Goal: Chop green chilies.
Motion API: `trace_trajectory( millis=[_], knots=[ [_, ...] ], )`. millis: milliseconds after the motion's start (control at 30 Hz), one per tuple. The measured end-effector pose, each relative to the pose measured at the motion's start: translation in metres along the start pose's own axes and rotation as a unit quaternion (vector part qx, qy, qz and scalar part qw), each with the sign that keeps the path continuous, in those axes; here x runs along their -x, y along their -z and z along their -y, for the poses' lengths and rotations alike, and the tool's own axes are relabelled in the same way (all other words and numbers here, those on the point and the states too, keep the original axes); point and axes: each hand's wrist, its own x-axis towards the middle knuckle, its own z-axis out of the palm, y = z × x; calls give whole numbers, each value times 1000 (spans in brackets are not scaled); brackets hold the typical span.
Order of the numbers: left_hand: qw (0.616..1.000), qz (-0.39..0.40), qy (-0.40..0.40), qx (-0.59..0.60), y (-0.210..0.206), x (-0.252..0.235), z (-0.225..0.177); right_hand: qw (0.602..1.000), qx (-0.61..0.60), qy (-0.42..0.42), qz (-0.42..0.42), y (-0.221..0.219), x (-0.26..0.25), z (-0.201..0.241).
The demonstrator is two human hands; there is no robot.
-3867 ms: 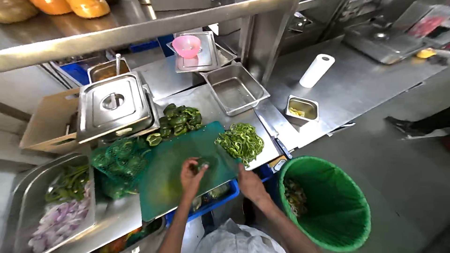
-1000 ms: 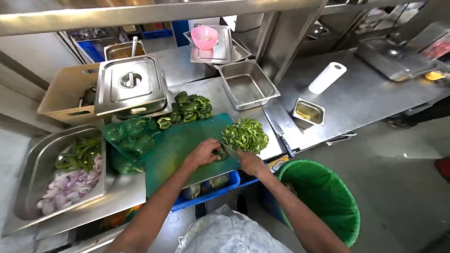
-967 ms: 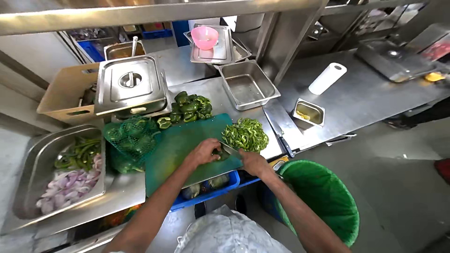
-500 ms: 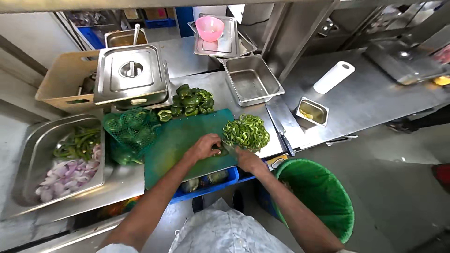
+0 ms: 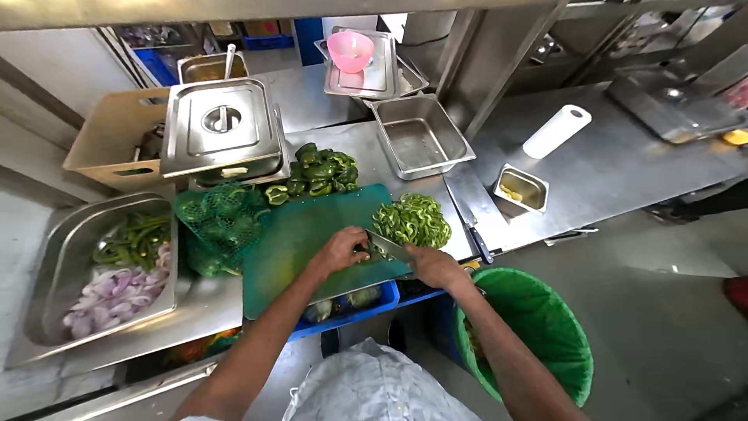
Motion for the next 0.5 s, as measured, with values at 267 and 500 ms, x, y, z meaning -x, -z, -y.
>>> trace_trajectory(
  millis=[267,500],
  knots=[
    [999,-27,-12,15,-4,-5,2,1000,-25,7,1,-4,-12,-3],
    [998,-54,8,-22,-14,21,7,977,-174,83,-90,-82,-9,12]
  ],
)
